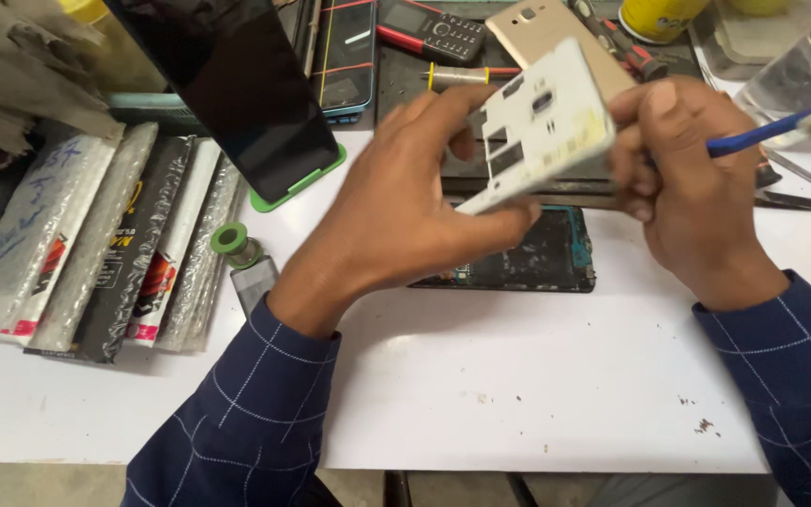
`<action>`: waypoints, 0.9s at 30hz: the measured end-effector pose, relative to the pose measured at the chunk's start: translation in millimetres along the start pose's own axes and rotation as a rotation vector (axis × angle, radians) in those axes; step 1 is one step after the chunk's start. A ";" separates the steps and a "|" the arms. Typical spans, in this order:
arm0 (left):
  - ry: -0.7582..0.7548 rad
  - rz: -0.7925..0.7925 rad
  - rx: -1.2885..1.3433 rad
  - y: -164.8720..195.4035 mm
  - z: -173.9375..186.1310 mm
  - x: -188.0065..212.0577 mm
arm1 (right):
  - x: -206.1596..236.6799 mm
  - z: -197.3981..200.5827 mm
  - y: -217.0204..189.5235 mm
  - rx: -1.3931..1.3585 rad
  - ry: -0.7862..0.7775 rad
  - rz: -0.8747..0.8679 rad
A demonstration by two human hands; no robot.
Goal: The person cleans the interior of a disassembled mobile phone chassis and a white phone frame using a blue toothbrush. The person then places a motherboard into the chassis and continues cleaning the frame.
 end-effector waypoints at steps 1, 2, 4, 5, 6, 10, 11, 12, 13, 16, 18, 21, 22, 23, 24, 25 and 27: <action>0.022 -0.053 -0.135 4.4 3.0 1.3 | 2.0 -6.9 1.0 -0.094 -0.064 -0.043; 0.045 -0.106 -0.272 8.3 4.9 2.9 | 4.1 -13.3 0.7 -0.102 -0.112 -0.067; 0.048 -0.168 -0.339 11.3 3.6 5.8 | 8.9 -29.0 1.3 -0.121 -0.212 -0.114; 0.051 -0.198 -0.372 12.4 3.1 7.3 | 10.4 -34.9 1.2 -0.142 -0.237 -0.128; 0.041 -0.207 -0.397 11.8 1.0 8.3 | 11.7 -40.4 1.3 -0.163 -0.261 -0.143; 0.003 -0.209 -0.436 8.3 -6.4 8.3 | 13.4 -43.5 10.4 -0.076 -0.269 -0.270; -0.006 -0.202 -0.433 7.1 -6.4 7.8 | 14.0 -43.2 14.4 -0.080 -0.273 -0.319; -0.011 -0.192 -0.411 6.2 -5.3 7.6 | 14.5 -42.2 18.3 -0.083 -0.277 -0.367; -0.016 -0.182 -0.390 5.4 -3.8 8.0 | 15.3 -42.2 23.1 -0.086 -0.282 -0.414; 0.085 -0.212 -0.304 9.7 9.8 8.4 | 15.8 -43.3 26.6 -0.104 -0.308 -0.426; 0.202 -0.222 -0.202 10.3 24.8 9.6 | 17.3 -45.2 26.4 -0.182 -0.335 -0.430; 0.386 -0.217 0.033 3.5 52.1 14.9 | 18.5 -43.9 28.6 -0.118 -0.348 -0.432; 0.439 -0.231 0.134 0.7 59.1 17.4 | 18.4 -43.3 30.0 -0.067 -0.347 -0.431; 0.480 -0.230 0.212 -3.0 64.4 18.2 | 19.1 -43.5 33.0 -0.013 -0.354 -0.450; 0.522 -0.233 0.290 -7.2 69.5 19.5 | 19.8 -43.7 36.1 0.041 -0.359 -0.469; 0.553 -0.220 0.346 -11.9 71.8 19.4 | 20.4 -43.7 38.9 0.096 -0.362 -0.489; 0.583 -0.219 0.390 -16.8 73.8 20.5 | 20.3 -44.5 38.7 0.085 -0.358 -0.490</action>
Point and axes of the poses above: each hand's wrist, its own x-axis away from the middle knuckle, its own z-axis out of the back of the hand, y = z × x, the point moved 9 cm from there along -x, towards the middle knuckle, and after that the axes turned 5 degrees about x, right-handed, at the moved point
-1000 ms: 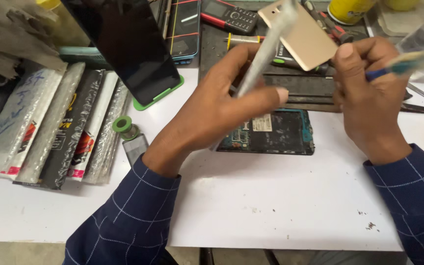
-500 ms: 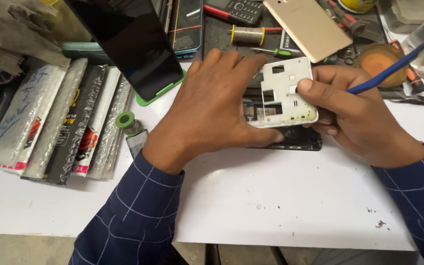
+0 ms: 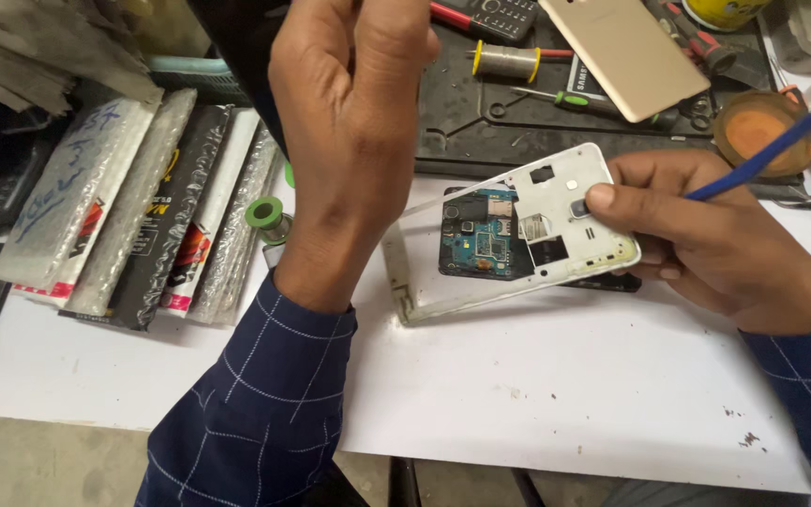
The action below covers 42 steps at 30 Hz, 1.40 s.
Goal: The person cleans the interior of a disassembled mobile phone chassis and a white phone frame using a blue toothbrush. The person then places a motherboard into the chassis and continues cleaning the frame.
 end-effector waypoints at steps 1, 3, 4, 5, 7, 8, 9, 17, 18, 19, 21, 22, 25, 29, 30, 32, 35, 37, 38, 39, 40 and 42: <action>-0.006 -0.015 -0.013 0.3 -0.1 0.1 | -0.7 -0.9 -0.2 -0.007 -0.002 0.003; -0.016 -0.034 -0.021 0.9 -0.7 1.0 | -1.0 -1.5 4.4 0.047 -0.002 -0.047; -0.023 -0.038 -0.016 1.1 -1.6 1.3 | -1.3 -1.6 7.1 0.073 -0.001 -0.072; -0.025 -0.037 -0.024 0.8 -2.7 1.4 | -1.1 -1.5 5.8 0.055 -0.006 -0.055; -0.025 -0.028 -0.056 0.5 -4.5 1.3 | -1.3 -1.5 3.5 0.021 -0.019 -0.019; -0.034 -0.018 -0.069 0.6 -5.7 1.7 | -1.7 -0.9 4.7 0.031 -0.020 -0.026; -0.043 -0.008 -0.081 0.9 -7.0 2.2 | -1.6 0.2 6.0 0.041 -0.020 -0.034; -0.416 -0.255 -0.538 20.0 -52.9 19.0 | 6.7 13.3 -18.4 -0.323 0.025 0.144; -0.459 -0.320 -0.600 22.8 -59.5 24.7 | 7.7 13.7 -21.4 -0.321 0.040 0.160; -0.483 -0.332 -0.610 21.3 -66.4 28.3 | 8.5 13.5 -24.1 -0.320 0.055 0.177; -0.528 -0.275 -0.642 11.4 -72.2 30.9 | 8.7 13.3 -27.6 -0.330 0.082 0.202; -0.549 -0.206 -0.664 2.9 -72.9 30.4 | 8.6 14.1 -28.8 -0.335 0.095 0.216; -0.463 -0.137 -0.619 -1.9 -61.8 25.1 | 7.8 37.3 -32.0 -0.360 0.277 0.309; -0.234 0.233 -0.133 -22.9 -39.4 15.5 | 16.8 87.4 -27.7 0.271 0.696 0.267; -0.202 0.306 -0.030 -29.3 -36.8 12.4 | 18.1 93.1 -28.5 0.367 0.727 0.320; -0.140 0.451 0.179 -42.4 -32.6 7.4 | 19.7 102.8 -27.4 0.614 0.791 0.378; -0.081 0.625 0.246 -56.8 -27.5 14.2 | 18.3 109.9 -22.0 0.996 0.850 0.386; -0.080 0.616 0.243 -57.4 -27.2 13.8 | 17.2 110.2 -20.6 1.167 0.860 0.393; -0.079 0.612 0.242 -57.7 -27.5 14.1 | 17.6 108.1 -21.9 1.253 0.866 0.404; -0.083 0.596 0.223 -56.7 -28.2 14.1 | 19.2 104.4 -25.0 1.340 0.872 0.429; -0.087 0.580 0.203 -55.8 -28.7 14.1 | 21.6 100.3 -27.9 1.369 0.877 0.460; -0.098 0.559 0.199 -53.9 -30.2 14.2 | 29.3 90.8 -35.6 1.370 0.892 0.525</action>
Point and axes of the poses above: each hand's wrist, its own x-axis away from the middle knuckle, its own z-axis out of the back of the hand, y = z × x, the point moved 9 cm from there along -x, towards the middle knuckle, and after that the axes turned 5 degrees about x, right-handed, at the moved point
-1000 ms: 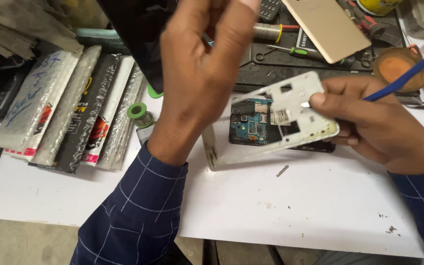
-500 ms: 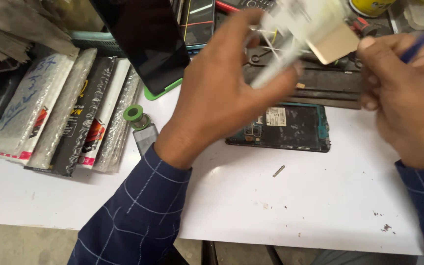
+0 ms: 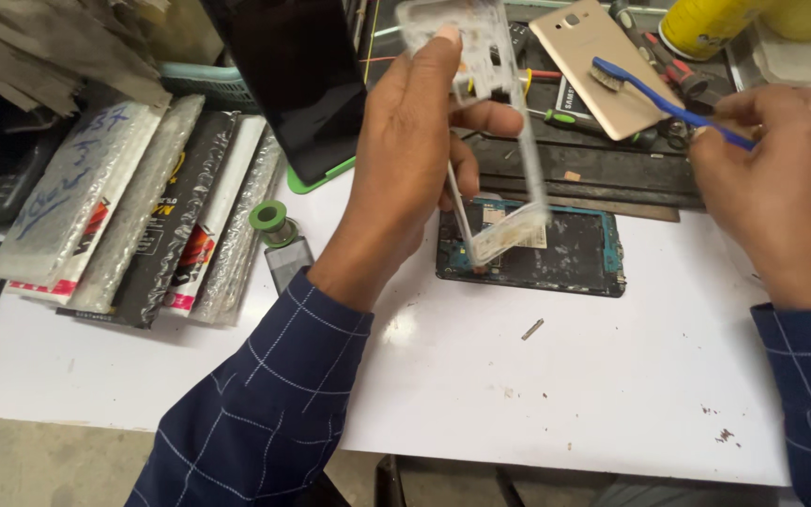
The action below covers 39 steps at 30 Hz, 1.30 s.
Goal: The person cleans the interior of a disassembled mobile phone chassis and a white phone frame using a blue toothbrush. The person then places a motherboard into the chassis and continues cleaning the frame.
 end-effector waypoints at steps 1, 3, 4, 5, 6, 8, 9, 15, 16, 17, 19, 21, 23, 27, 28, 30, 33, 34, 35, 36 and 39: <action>-0.012 -0.003 0.014 0.0 -1.3 0.7 | 1.2 6.5 -4.1 -0.047 0.022 -0.005; -0.016 0.015 0.065 -2.2 -3.1 -0.7 | 3.2 19.7 -13.2 -0.160 0.060 -0.021; -0.008 0.037 0.102 -4.8 -4.0 -3.0 | 2.1 23.5 -19.2 -0.216 0.069 -0.027; -0.001 0.059 0.140 -7.4 -4.4 -4.4 | 1.6 28.0 -25.2 -0.273 0.078 -0.032; -0.006 0.084 0.182 -10.0 -4.8 -4.3 | -0.4 28.9 -33.4 -0.323 0.078 -0.031; -0.018 0.134 0.265 -15.0 -6.1 -4.0 | -2.5 21.7 -37.8 -0.565 -0.017 -0.160; -0.061 0.123 0.309 -14.2 -10.3 -3.7 | 0.7 9.0 -39.5 -0.760 -0.121 -0.286; -0.091 0.105 0.271 -15.7 -16.5 -2.1 | 10.5 -17.2 -60.3 -1.343 -0.366 -0.495; -0.061 0.068 0.196 -12.6 -10.9 -2.9 | 9.5 -16.6 -57.1 -1.363 -0.340 -0.502; -0.032 0.032 0.119 -9.3 -4.9 -3.8 | 7.9 -15.6 -55.1 -1.362 -0.321 -0.487; -0.011 0.024 0.017 -7.6 4.3 -5.2 | 5.1 -11.5 -51.4 -1.353 -0.280 -0.459; 0.014 0.010 0.005 -7.0 10.2 -8.0 | 7.3 -10.9 -50.0 -1.466 -0.260 -0.535; 0.051 -0.005 0.080 -6.6 16.3 -10.1 | 5.7 -3.7 -56.5 -1.476 -0.254 -0.507; 0.116 -0.039 0.175 -4.2 28.9 -14.6 | 7.9 18.2 -101.3 -1.012 -0.492 -0.061; 0.119 -0.030 0.217 -6.5 28.9 -15.9 | 14.8 18.7 -115.1 -0.819 -0.594 0.097; 0.112 -0.028 0.258 -9.9 28.3 -18.1 | 25.3 28.5 -138.5 -0.909 -0.645 0.324; 0.092 -0.030 0.257 -16.6 24.1 -19.1 | 41.0 18.7 -148.8 -0.789 -0.754 0.456; 0.093 -0.016 0.255 -20.5 22.3 -19.0 | 45.3 11.6 -147.6 -0.706 -0.794 0.462; 0.090 -0.002 0.257 -23.9 20.0 -18.8 | 47.0 10.5 -148.3 -0.702 -0.787 0.483; 0.077 0.013 0.267 -26.7 17.1 -18.9 | 48.4 9.7 -149.0 -0.696 -0.780 0.503; 0.029 0.047 0.288 -31.6 5.6 -17.0 | 54.9 5.4 -152.2 -0.634 -0.808 0.546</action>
Point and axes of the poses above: each hand's wrist, its own x-axis away from the middle knuckle, its own z-axis out of the back of the hand, y = z × x, the point moved 9 cm from there along -x, towards the middle knuckle, and after that the axes turned 5 degrees about x, right-handed, at the moved point
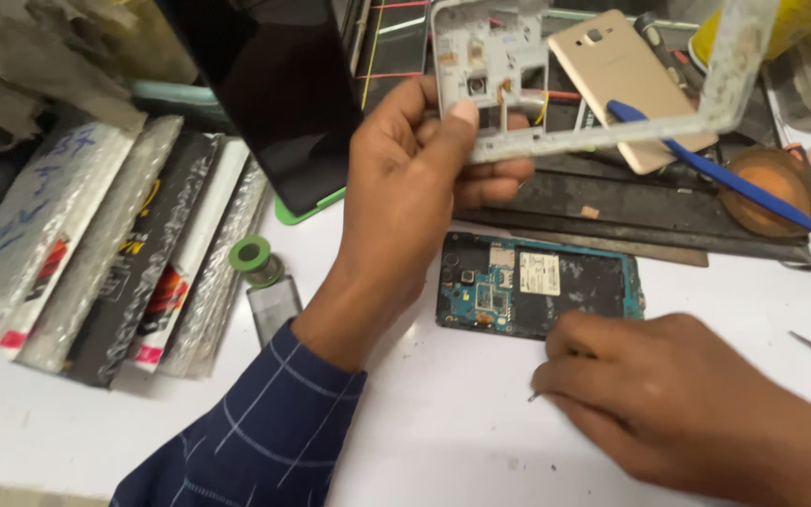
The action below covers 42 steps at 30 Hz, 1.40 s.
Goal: The person cleans the interior of a disassembled mobile phone chassis and a white phone frame using a blue toothbrush. The person then places a motherboard into the chassis and continues cleaning the frame.
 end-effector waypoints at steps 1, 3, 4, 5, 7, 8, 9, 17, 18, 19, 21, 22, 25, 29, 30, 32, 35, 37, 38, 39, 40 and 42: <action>-0.020 0.007 0.000 -1.5 -4.3 1.3 | -0.3 -2.1 0.0 0.024 -0.023 -0.006; -0.043 0.027 -0.024 -3.8 -10.7 3.0 | -2.7 3.6 -0.2 -0.026 0.041 -0.017; -0.046 0.043 -0.046 -5.5 -13.0 4.2 | -3.7 7.6 0.5 -0.052 0.074 -0.024; -0.049 0.058 -0.068 -7.5 -15.5 5.6 | -3.4 17.7 3.3 -0.075 0.156 -0.042; -0.074 0.065 -0.050 -10.0 -22.7 7.4 | -0.3 40.1 10.8 -0.117 0.320 -0.074; -0.087 0.068 -0.041 -11.5 -26.1 8.8 | 4.0 52.7 18.1 -0.095 0.438 -0.145; -0.101 0.076 -0.064 -14.0 -30.0 11.2 | 9.4 63.9 24.6 -0.073 0.554 -0.217; -0.128 0.138 -0.142 -29.8 -51.0 29.0 | 16.7 90.9 37.1 0.068 0.774 -0.305; -0.131 0.140 -0.150 -30.3 -52.7 30.3 | 15.6 91.0 35.4 0.083 0.778 -0.282; -0.134 0.143 -0.157 -30.6 -53.9 31.6 | 14.6 90.8 33.6 0.097 0.780 -0.259; -0.132 0.144 -0.173 -30.7 -54.7 32.5 | 11.9 88.6 32.4 0.102 0.769 -0.237; -0.128 0.142 -0.180 -30.6 -54.6 33.2 | 10.6 87.5 31.7 0.103 0.763 -0.226; -0.124 0.134 -0.198 -30.4 -54.6 34.2 | 8.3 85.4 31.0 0.108 0.751 -0.213; -0.114 0.130 -0.230 -29.7 -55.5 34.9 | 6.2 83.8 32.5 0.101 0.719 -0.231; -0.115 0.125 -0.233 -28.8 -56.1 34.9 | 5.5 83.9 30.7 0.124 0.711 -0.219; -0.115 0.116 -0.241 -26.7 -57.1 35.7 | 3.9 83.7 28.2 0.151 0.697 -0.204; -0.101 0.132 -0.248 -26.7 -57.2 36.1 | 1.9 83.2 25.9 0.175 0.683 -0.195; -0.095 0.133 -0.284 -26.1 -56.4 36.5 | 0.8 83.0 24.4 0.196 0.679 -0.192; -0.092 0.134 -0.302 -26.1 -56.0 36.6 | 0.1 82.6 24.5 0.194 0.669 -0.196; -0.091 0.132 -0.295 -26.0 -56.2 36.7 | -0.4 82.2 24.6 0.193 0.659 -0.201; -0.088 0.131 -0.288 -26.1 -56.2 36.9 | -0.9 81.8 24.7 0.192 0.648 -0.205; -0.086 0.119 -0.274 -25.6 -56.1 36.1 | -1.4 82.3 23.5 0.199 0.646 -0.199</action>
Point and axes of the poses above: each hand's wrist, its own x-axis away from the middle knuckle, its own z-axis out of the back of the hand, y = z × x, the point moved 9 cm from there along -x, towards the middle knuckle, and after that the axes turned 5 degrees about x, right-handed, at the moved point
